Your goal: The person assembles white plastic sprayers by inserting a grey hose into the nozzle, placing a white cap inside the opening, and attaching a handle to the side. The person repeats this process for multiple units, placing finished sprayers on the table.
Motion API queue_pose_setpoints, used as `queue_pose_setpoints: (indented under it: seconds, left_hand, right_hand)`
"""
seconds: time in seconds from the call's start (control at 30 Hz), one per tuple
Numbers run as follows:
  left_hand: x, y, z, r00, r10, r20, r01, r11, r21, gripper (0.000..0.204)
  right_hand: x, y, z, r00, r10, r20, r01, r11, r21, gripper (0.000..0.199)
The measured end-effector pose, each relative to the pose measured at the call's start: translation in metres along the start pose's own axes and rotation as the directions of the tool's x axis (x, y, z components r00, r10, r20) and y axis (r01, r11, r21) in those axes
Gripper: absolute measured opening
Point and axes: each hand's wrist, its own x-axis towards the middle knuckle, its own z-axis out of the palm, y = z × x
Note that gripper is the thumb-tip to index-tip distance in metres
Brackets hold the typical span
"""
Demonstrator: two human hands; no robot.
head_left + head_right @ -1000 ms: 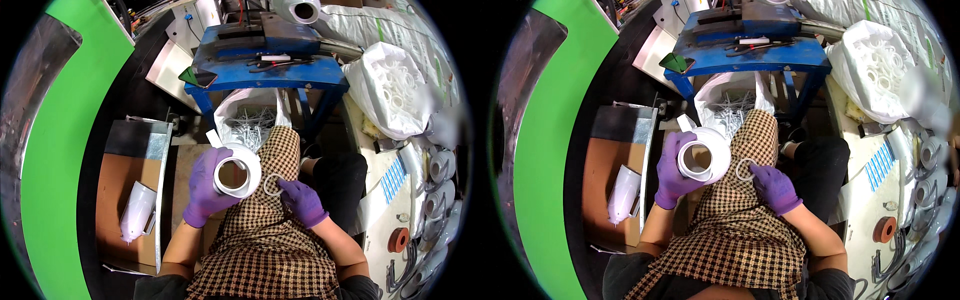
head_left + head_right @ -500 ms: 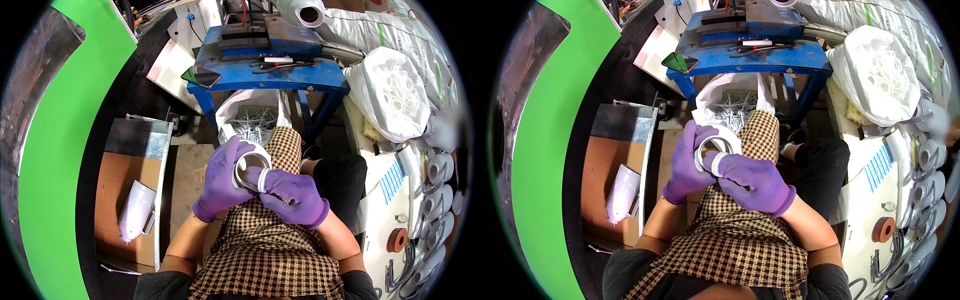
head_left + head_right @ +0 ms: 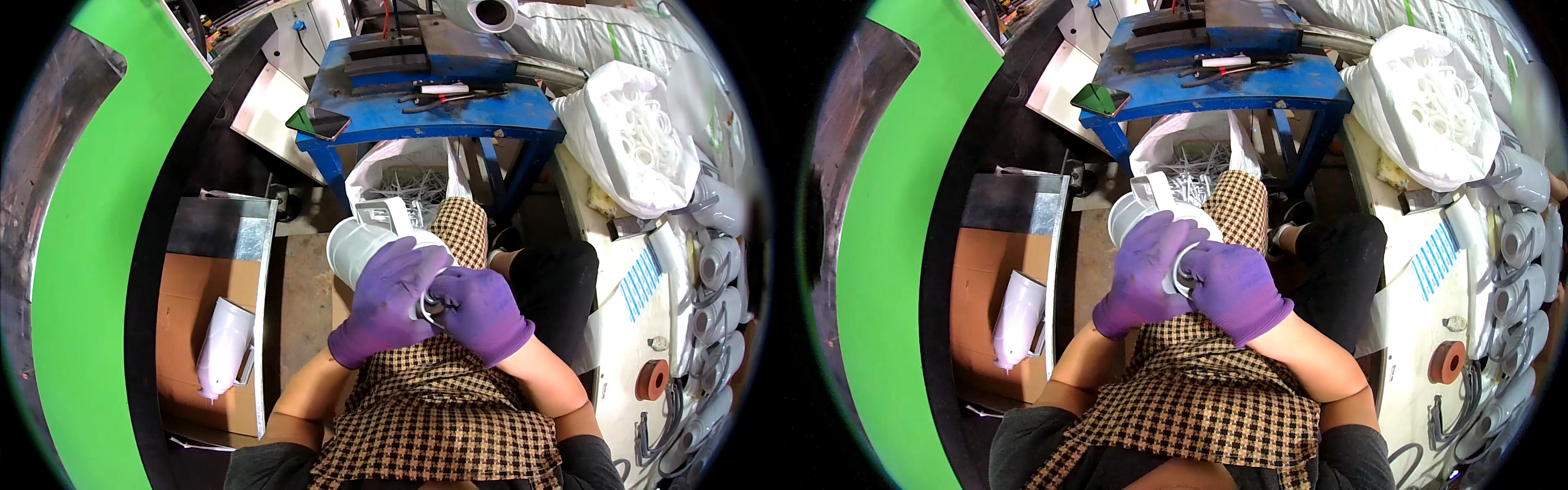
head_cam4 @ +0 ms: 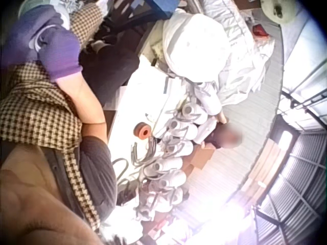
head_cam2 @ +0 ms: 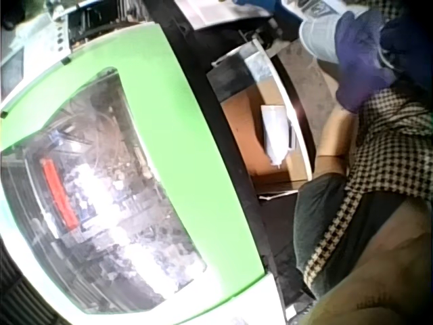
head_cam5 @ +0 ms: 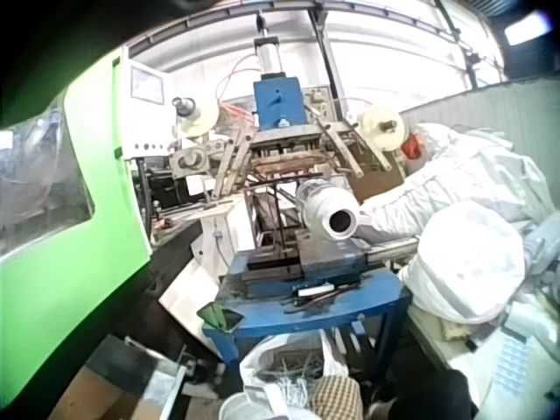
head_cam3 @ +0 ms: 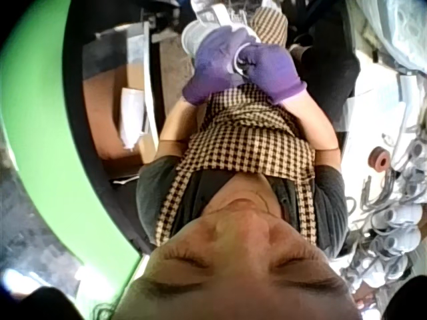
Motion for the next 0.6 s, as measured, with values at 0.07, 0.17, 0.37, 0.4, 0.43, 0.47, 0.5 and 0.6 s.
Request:
queue_pose_setpoints:
  seconds: [0.07,0.17,0.37,0.4,0.43,0.47,0.5,0.6]
  left_hand:
    - [-0.003,-0.004,0.009,0.996,0.028,-0.085,-0.028,1.0,0.003,0.076]
    - [-0.007,-0.005,0.011,0.992,0.026,-0.122,-0.02,0.998,0.052,0.072]
    - [-0.004,-0.003,0.014,0.991,0.075,-0.111,-0.075,0.997,0.006,0.07]
    - [-0.002,0.001,0.014,0.994,0.072,-0.078,-0.073,0.997,-0.002,0.071]
    - [-0.001,0.005,0.013,0.996,0.073,-0.044,-0.073,0.997,-0.011,0.072]
    - [-0.001,0.006,0.016,0.996,0.083,-0.009,-0.083,0.996,0.024,0.07]
    - [-0.001,0.007,0.024,0.994,0.08,-0.077,-0.071,0.992,0.106,0.064]
    - [0.008,0.014,0.022,0.998,0.019,0.065,-0.037,0.959,0.28,0.047]
  right_hand:
    - [-0.004,0.0,0.008,0.999,0.013,-0.034,-0.014,0.999,-0.044,0.019]
    - [-0.008,-0.001,0.014,0.995,-0.032,-0.09,0.027,0.998,-0.052,0.02]
    - [-0.012,0.014,0.015,0.996,-0.08,-0.025,0.079,0.996,-0.045,0.019]
    - [-0.017,0.018,0.011,0.997,-0.071,-0.006,0.07,0.996,-0.054,0.018]
    - [-0.021,0.02,0.01,0.996,-0.076,0.044,0.078,0.996,-0.038,0.019]
    - [-0.027,0.022,0.007,0.99,-0.123,0.073,0.12,0.992,0.042,0.021]
    - [-0.034,0.026,0.004,0.983,-0.158,0.091,0.147,0.982,0.117,0.023]
    - [-0.048,0.024,0.011,0.983,-0.179,0.028,0.172,0.968,0.182,0.032]
